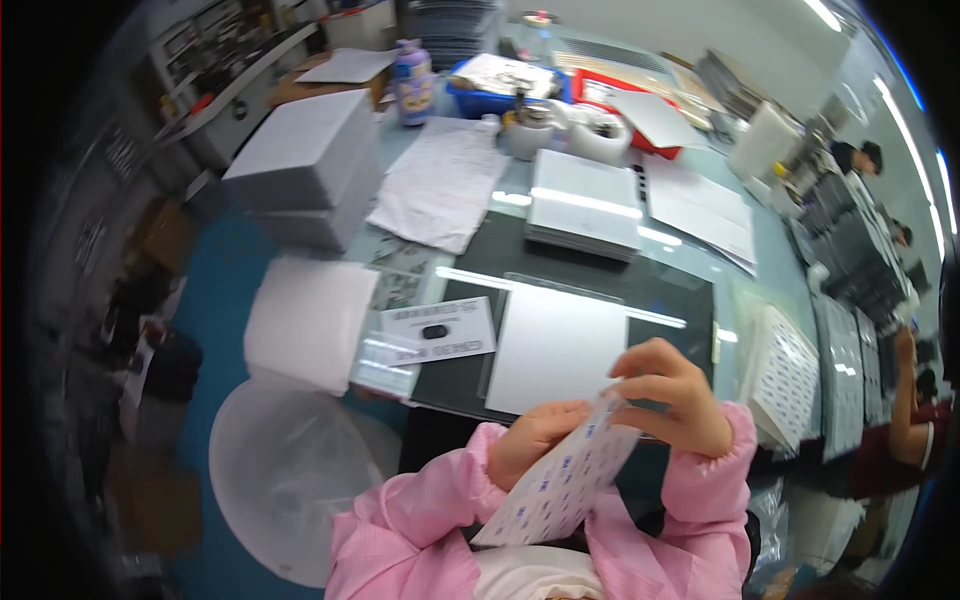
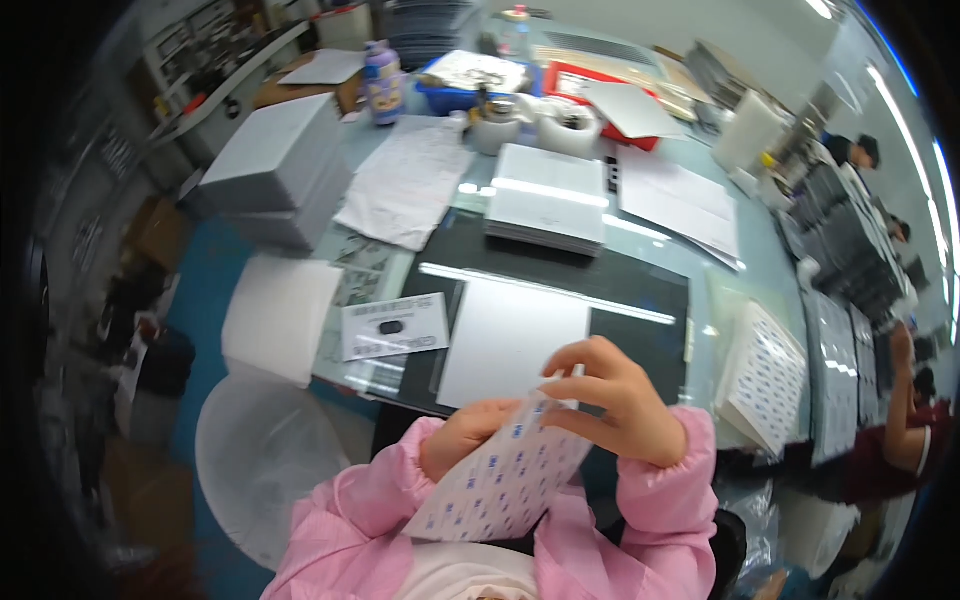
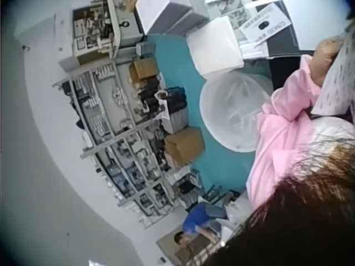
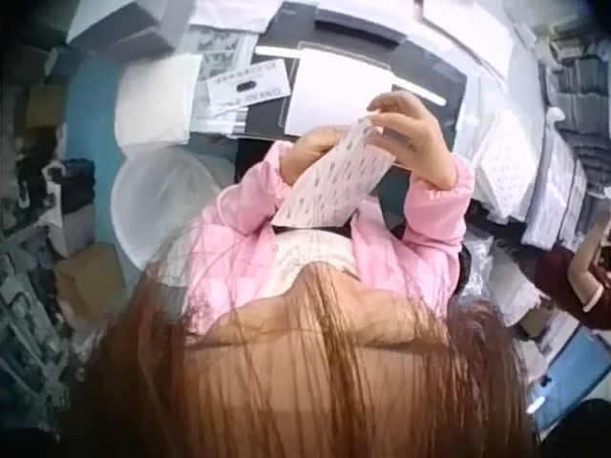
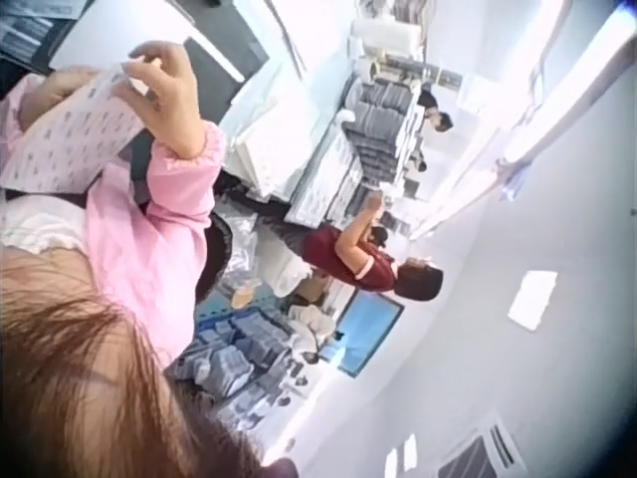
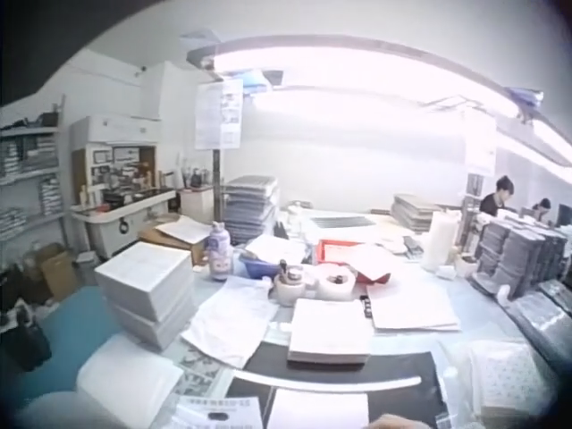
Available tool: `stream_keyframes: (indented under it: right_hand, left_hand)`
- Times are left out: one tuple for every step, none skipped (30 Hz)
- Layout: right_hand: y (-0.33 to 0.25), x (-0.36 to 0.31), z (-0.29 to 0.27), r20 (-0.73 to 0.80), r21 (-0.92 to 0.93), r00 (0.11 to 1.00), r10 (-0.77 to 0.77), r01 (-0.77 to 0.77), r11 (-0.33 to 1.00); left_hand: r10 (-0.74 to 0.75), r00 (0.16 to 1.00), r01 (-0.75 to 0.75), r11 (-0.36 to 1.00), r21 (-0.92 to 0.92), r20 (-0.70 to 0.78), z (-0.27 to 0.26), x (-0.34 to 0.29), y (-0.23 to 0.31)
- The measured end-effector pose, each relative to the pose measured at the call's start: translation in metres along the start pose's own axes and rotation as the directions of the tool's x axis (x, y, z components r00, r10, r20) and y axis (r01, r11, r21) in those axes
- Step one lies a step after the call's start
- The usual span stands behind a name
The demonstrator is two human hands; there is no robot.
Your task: Apply adhesive labels or protective films to flat square components on a workbench.
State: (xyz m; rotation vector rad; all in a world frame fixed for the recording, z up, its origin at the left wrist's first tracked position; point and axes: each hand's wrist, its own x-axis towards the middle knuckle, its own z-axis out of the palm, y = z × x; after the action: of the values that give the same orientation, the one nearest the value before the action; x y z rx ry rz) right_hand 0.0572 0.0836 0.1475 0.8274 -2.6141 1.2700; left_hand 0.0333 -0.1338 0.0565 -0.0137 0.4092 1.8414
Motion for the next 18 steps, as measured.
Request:
stream_keyframes:
  right_hand:
    - [-0.002, 0.001, 0.000, -0.011, -0.098, 0.999, -0.039, 0.038, 0.994]
    - [-0.004, 0.001, 0.001, -0.016, -0.174, 0.996, -0.082, 0.079, 0.982]
    - [-0.006, 0.001, 0.001, -0.024, -0.254, 0.991, -0.135, 0.125, 0.959]
    - [-0.006, -0.001, 0.003, -0.054, -0.261, 0.984, -0.172, 0.152, 0.953]
    - [-0.007, -0.003, 0.004, -0.094, -0.277, 0.974, -0.207, 0.174, 0.945]
    - [-0.006, -0.006, 0.006, -0.120, -0.313, 0.967, -0.226, 0.179, 0.933]
    - [-0.003, -0.009, 0.006, -0.219, -0.256, 0.945, -0.244, 0.186, 0.949]
    - [0.001, -0.012, 0.007, -0.302, -0.215, 0.921, -0.246, 0.186, 0.959]
    - [0.007, -0.014, 0.007, -0.392, -0.176, 0.884, -0.255, 0.200, 0.964]
    - [0.014, -0.016, 0.007, -0.470, -0.102, 0.857, -0.211, 0.185, 0.977]
    - [0.021, -0.018, 0.006, -0.550, -0.045, 0.815, -0.181, 0.187, 0.981]
    - [0.029, -0.019, 0.003, -0.593, -0.014, 0.790, -0.155, 0.182, 0.983]
    - [0.037, -0.019, 0.000, -0.634, -0.026, 0.754, -0.173, 0.203, 0.979]
    - [0.043, -0.019, -0.006, -0.667, 0.010, 0.728, -0.162, 0.226, 0.974]
    - [0.049, -0.020, -0.011, -0.689, 0.036, 0.709, -0.152, 0.244, 0.969]
    - [0.052, -0.021, -0.019, -0.708, 0.065, 0.694, -0.131, 0.249, 0.966]
    - [0.053, -0.023, -0.027, -0.717, 0.098, 0.687, -0.116, 0.264, 0.960]
    - [0.053, -0.024, -0.033, -0.737, 0.101, 0.669, -0.096, 0.249, 0.963]
  left_hand:
    - [0.028, 1.000, -0.028, 1.000, 0.004, -0.009, -0.003, -0.002, 0.001]
    - [0.049, 0.999, -0.049, 0.999, 0.008, -0.023, -0.005, -0.002, 0.002]
    - [0.060, 0.998, -0.060, 0.998, 0.011, -0.020, -0.010, -0.003, 0.004]
    - [0.164, 0.985, -0.160, 0.985, 0.061, -0.057, -0.014, -0.006, 0.005]
    - [0.300, 0.938, -0.260, 0.940, 0.221, -0.172, -0.021, -0.011, 0.013]
    - [0.427, 0.877, -0.332, 0.869, 0.367, -0.219, -0.032, -0.019, 0.027]
    - [0.518, 0.811, -0.348, 0.801, 0.488, -0.271, -0.042, -0.028, 0.041]
    - [0.638, 0.714, -0.394, 0.708, 0.587, -0.290, -0.054, -0.041, 0.057]
    - [0.717, 0.625, -0.401, 0.634, 0.661, -0.308, -0.067, -0.058, 0.076]
    - [0.854, 0.486, -0.464, 0.430, 0.774, -0.184, -0.078, -0.076, 0.093]
    - [0.892, 0.408, -0.392, 0.362, 0.846, -0.192, -0.091, -0.099, 0.118]
    - [0.919, 0.318, -0.346, 0.340, 0.874, -0.232, -0.101, -0.118, 0.142]
    - [0.898, 0.325, -0.243, 0.382, 0.892, -0.296, -0.109, -0.151, 0.167]
    - [0.959, 0.219, -0.044, 0.195, 0.980, -0.181, -0.117, -0.174, 0.184]
    - [0.988, 0.156, 0.158, -0.045, 0.986, 0.020, -0.124, -0.197, 0.202]
    - [0.987, 0.160, 0.195, -0.018, 0.981, -0.014, -0.129, -0.218, 0.222]
    - [0.984, 0.177, 0.228, -0.059, 0.972, 0.018, -0.136, -0.235, 0.240]
    - [0.982, 0.191, 0.270, -0.051, 0.961, -0.001, -0.142, -0.252, 0.257]
